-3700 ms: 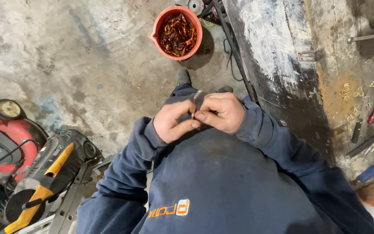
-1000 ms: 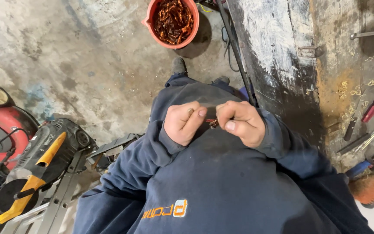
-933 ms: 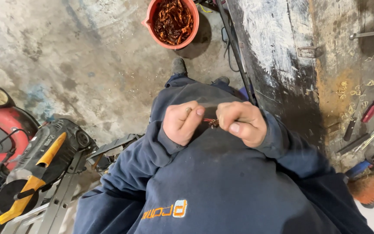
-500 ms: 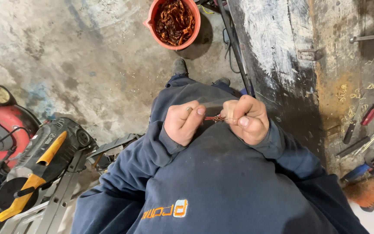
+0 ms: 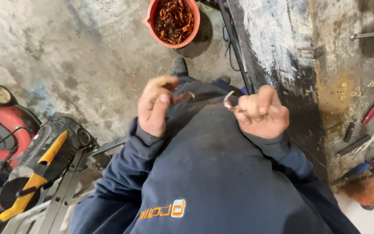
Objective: Stripping and organizing copper wire from motor windings at a workbench.
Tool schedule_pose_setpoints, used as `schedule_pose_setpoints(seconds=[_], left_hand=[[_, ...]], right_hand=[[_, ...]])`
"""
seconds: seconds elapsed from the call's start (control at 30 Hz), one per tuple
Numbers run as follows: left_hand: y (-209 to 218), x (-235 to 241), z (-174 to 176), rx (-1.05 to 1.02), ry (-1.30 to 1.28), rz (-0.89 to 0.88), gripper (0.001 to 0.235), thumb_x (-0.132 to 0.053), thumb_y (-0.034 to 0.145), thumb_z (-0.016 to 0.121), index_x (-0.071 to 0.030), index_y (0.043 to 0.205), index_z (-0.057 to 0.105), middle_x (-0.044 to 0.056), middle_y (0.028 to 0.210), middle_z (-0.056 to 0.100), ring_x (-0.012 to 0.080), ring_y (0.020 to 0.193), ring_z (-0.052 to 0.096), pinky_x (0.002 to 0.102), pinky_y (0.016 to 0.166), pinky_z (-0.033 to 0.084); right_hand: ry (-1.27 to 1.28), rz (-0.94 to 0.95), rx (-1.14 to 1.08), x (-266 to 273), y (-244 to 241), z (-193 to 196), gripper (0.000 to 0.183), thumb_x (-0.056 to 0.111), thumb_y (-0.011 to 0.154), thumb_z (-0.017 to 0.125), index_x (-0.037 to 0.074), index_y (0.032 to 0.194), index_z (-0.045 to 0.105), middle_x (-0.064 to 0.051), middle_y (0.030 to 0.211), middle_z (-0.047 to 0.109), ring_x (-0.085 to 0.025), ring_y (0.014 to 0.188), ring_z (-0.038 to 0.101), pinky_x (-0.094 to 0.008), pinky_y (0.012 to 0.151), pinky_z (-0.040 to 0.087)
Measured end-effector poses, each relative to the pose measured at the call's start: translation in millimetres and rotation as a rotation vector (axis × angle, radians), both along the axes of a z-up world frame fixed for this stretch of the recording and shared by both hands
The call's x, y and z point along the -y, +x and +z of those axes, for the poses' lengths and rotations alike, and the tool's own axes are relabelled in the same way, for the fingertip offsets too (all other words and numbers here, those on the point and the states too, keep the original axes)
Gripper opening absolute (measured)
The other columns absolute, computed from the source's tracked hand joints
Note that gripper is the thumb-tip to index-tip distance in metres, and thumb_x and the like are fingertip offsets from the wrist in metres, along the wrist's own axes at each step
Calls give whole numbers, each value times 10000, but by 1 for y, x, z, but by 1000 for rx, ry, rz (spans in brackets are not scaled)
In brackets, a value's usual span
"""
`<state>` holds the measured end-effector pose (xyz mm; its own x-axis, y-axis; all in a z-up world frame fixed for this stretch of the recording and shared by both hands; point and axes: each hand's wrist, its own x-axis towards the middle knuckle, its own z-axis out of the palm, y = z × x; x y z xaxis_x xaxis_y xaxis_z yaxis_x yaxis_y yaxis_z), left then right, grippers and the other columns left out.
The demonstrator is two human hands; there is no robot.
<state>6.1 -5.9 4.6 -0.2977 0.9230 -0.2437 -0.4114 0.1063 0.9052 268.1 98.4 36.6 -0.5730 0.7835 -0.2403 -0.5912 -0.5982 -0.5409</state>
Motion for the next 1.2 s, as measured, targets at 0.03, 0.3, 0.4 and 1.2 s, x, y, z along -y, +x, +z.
schedule_pose_setpoints(seconds=[0.03, 0.3, 0.4, 1.2], left_hand=[[-8, -11, 8, -1, 11, -4, 290, -246, 1132, 528, -4, 976, 565, 166, 1180, 611, 203, 934, 602, 341, 882, 516], [-4, -41, 25, -363, 71, -450, 293, -54, 1001, 544, -49, 1267, 665, 121, 1085, 739, 250, 1014, 742, 336, 939, 577], [17, -45, 31, -321, 166, -476, 213, -99, 1019, 643, -68, 1228, 669, 105, 1072, 732, 247, 982, 741, 329, 881, 579], [18, -31, 24, -399, 95, -465, 136, -70, 907, 728, -94, 1024, 663, 45, 886, 759, 188, 754, 761, 285, 663, 573]], right_hand=[[11, -4, -1, -4, -2, -1, 171, 241, 1001, 596, 101, 945, 517, 8, 711, 396, -127, 741, 367, -296, 657, 363], [-158, 256, -83, -7, -7, -9, 217, 278, 1020, 612, 102, 928, 524, -26, 705, 442, -144, 723, 401, -303, 639, 390], [-112, 250, -25, -1, -14, -6, 220, 287, 1029, 621, 106, 947, 526, -32, 735, 473, -142, 729, 433, -311, 668, 397], [722, 355, 1059, -4, -18, 16, 187, 66, 1020, 698, -48, 1168, 696, -75, 1090, 701, -96, 949, 637, -225, 848, 506]])
